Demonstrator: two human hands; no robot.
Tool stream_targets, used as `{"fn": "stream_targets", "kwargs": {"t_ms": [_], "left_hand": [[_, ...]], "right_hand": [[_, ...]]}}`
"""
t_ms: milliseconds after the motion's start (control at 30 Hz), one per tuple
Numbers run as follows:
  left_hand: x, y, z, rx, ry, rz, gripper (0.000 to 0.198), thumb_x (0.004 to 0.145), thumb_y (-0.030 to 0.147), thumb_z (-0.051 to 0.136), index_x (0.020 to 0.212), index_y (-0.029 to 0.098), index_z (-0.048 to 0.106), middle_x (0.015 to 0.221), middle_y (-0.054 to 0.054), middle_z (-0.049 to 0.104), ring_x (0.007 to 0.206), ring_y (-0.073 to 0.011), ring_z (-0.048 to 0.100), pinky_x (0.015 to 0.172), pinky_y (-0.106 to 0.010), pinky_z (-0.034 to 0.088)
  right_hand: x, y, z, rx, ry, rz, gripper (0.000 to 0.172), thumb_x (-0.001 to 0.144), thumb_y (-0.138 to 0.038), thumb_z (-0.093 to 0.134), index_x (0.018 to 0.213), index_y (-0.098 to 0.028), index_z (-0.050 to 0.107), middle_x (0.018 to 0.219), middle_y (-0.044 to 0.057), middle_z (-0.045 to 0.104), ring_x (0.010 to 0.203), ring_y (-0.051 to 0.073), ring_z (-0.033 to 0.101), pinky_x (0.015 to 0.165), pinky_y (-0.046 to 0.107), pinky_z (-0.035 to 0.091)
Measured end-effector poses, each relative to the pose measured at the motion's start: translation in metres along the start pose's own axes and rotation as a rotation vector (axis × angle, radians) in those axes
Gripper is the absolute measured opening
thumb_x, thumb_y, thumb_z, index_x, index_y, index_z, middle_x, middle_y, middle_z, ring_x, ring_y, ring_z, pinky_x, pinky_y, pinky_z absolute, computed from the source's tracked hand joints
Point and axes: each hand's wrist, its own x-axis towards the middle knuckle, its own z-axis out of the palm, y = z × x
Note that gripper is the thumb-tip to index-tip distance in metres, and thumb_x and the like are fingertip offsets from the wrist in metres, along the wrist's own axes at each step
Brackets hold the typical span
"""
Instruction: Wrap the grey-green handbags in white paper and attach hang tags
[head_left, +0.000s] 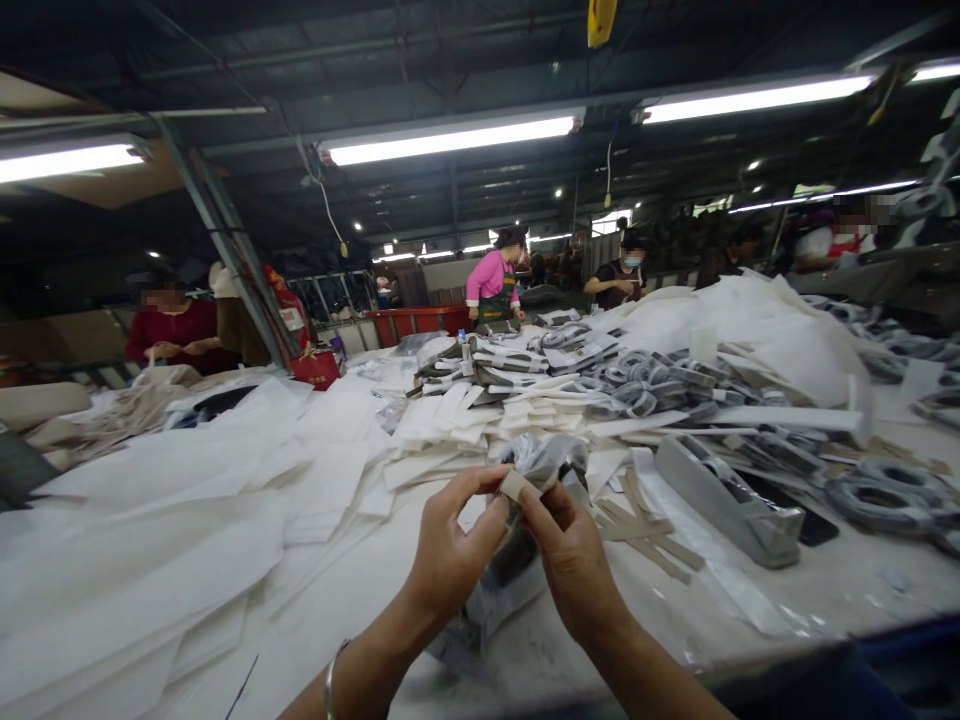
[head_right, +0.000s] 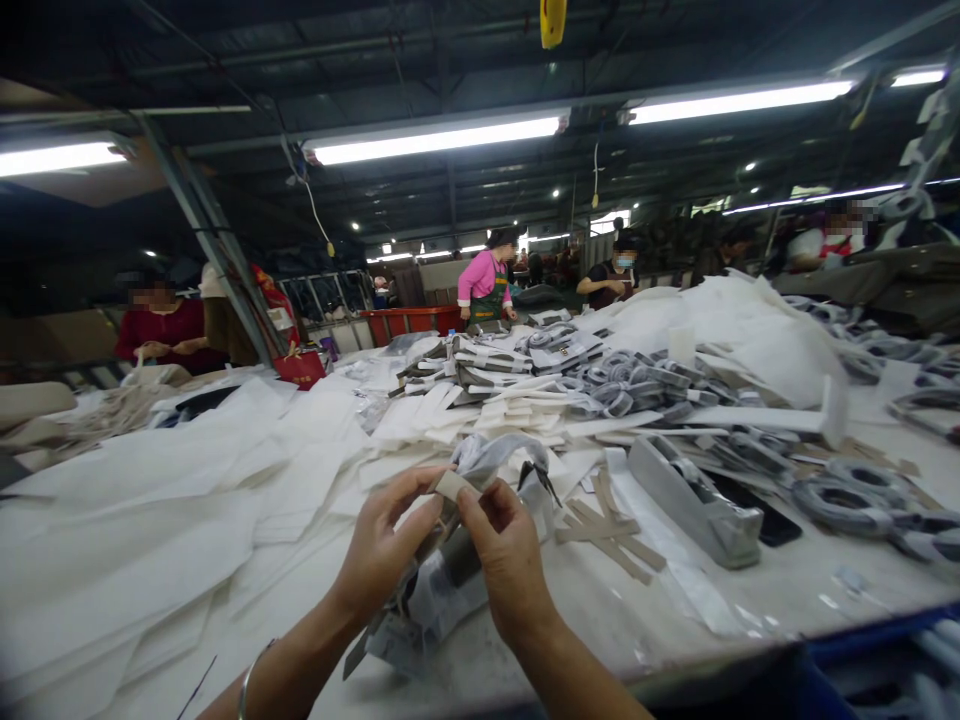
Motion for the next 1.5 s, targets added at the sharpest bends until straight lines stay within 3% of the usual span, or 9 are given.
{"fn": "stream_targets", "kwargs": {"t_ms": [167, 367, 600, 800, 933, 1100, 1233, 1367, 1500], "left_hand": [[0.001, 0.004, -0.005, 0.318, 0.0, 0.127, 0.015, 0.09, 0.02, 0.059, 0.096, 0.022, 0.073, 0.094, -0.001, 0.076, 0.087, -0.0181, 0.071, 0.08, -0.027, 0.055], [-0.008, -0.002, 0.015, 0.964, 0.215, 0.522, 0.027, 0.096, 0.013, 0.049, 0.112, 0.011, 0.069, 0.104, -0.011, 0.077, 0.089, -0.0234, 0.074, 0.081, -0.033, 0.059], [-0.025, -0.007, 0.029, 1.268, 0.191, 0.535, 0.041, 0.094, 0.004, 0.04, 0.131, -0.001, 0.056, 0.132, -0.021, 0.064, 0.116, -0.0298, 0.066, 0.093, -0.04, 0.057], [-0.023, -0.012, 0.011, 0.977, 0.095, 0.49, 0.042, 0.096, 0.015, 0.045, 0.135, 0.007, 0.056, 0.134, -0.017, 0.063, 0.12, -0.0289, 0.064, 0.102, -0.043, 0.053], [-0.004, -0.008, -0.013, 0.54, -0.081, 0.157, 0.037, 0.091, 0.043, 0.061, 0.122, 0.025, 0.068, 0.122, -0.005, 0.072, 0.113, -0.0255, 0.067, 0.1, -0.038, 0.055], [0.011, -0.008, -0.015, 0.219, -0.202, -0.158, 0.042, 0.081, 0.051, 0.069, 0.113, 0.024, 0.072, 0.114, -0.005, 0.074, 0.103, -0.0276, 0.07, 0.087, -0.034, 0.059], [0.006, -0.01, -0.006, 0.12, -0.115, -0.283, 0.048, 0.074, 0.053, 0.075, 0.11, 0.022, 0.069, 0.112, -0.008, 0.073, 0.101, -0.0287, 0.069, 0.068, -0.027, 0.057], [0.005, -0.009, -0.002, 0.086, -0.032, -0.351, 0.055, 0.07, 0.056, 0.077, 0.112, 0.021, 0.064, 0.107, -0.008, 0.072, 0.095, -0.0266, 0.069, 0.059, -0.024, 0.052], [0.008, -0.01, 0.001, 0.05, -0.026, -0.414, 0.059, 0.07, 0.058, 0.076, 0.113, 0.02, 0.062, 0.107, -0.007, 0.071, 0.095, -0.0258, 0.067, 0.061, -0.023, 0.052]], "right_hand": [[0.0, -0.001, 0.002, -0.021, 0.004, -0.012, 0.029, 0.083, -0.043, 0.076, 0.103, -0.022, 0.068, 0.093, 0.003, 0.071, 0.089, 0.02, 0.062, 0.088, 0.034, 0.049], [0.004, 0.006, 0.007, -0.072, 0.124, -0.058, 0.032, 0.078, -0.047, 0.078, 0.089, -0.02, 0.064, 0.074, -0.001, 0.061, 0.071, 0.016, 0.055, 0.069, 0.028, 0.047], [-0.003, -0.001, 0.011, -0.025, 0.008, -0.025, 0.027, 0.083, -0.044, 0.075, 0.083, -0.02, 0.061, 0.079, -0.001, 0.058, 0.075, 0.015, 0.052, 0.073, 0.027, 0.046], [-0.001, -0.009, 0.001, -0.02, 0.024, 0.023, 0.028, 0.077, -0.042, 0.081, 0.087, -0.02, 0.066, 0.076, -0.001, 0.063, 0.074, 0.015, 0.059, 0.075, 0.027, 0.048], [0.002, -0.021, -0.007, -0.012, -0.058, 0.053, 0.026, 0.072, -0.04, 0.084, 0.083, -0.018, 0.074, 0.073, -0.001, 0.067, 0.068, 0.013, 0.058, 0.068, 0.025, 0.048], [0.004, -0.034, -0.022, -0.252, -0.199, -0.069, 0.023, 0.079, -0.041, 0.077, 0.095, -0.025, 0.08, 0.091, 0.001, 0.076, 0.082, 0.019, 0.067, 0.077, 0.031, 0.053], [0.022, -0.054, -0.09, -0.809, -0.325, -0.187, 0.023, 0.092, -0.041, 0.062, 0.102, -0.029, 0.079, 0.098, 0.001, 0.078, 0.092, 0.021, 0.07, 0.089, 0.036, 0.052], [0.05, -0.088, -0.213, -1.399, 0.253, -0.174, 0.022, 0.086, -0.038, 0.066, 0.099, -0.025, 0.078, 0.121, 0.005, 0.072, 0.121, 0.026, 0.059, 0.11, 0.041, 0.039], [0.064, -0.113, -0.312, -1.503, 0.507, 0.015, 0.024, 0.08, -0.04, 0.069, 0.07, -0.019, 0.076, 0.107, 0.016, 0.075, 0.128, 0.036, 0.052, 0.112, 0.046, 0.034]]}}
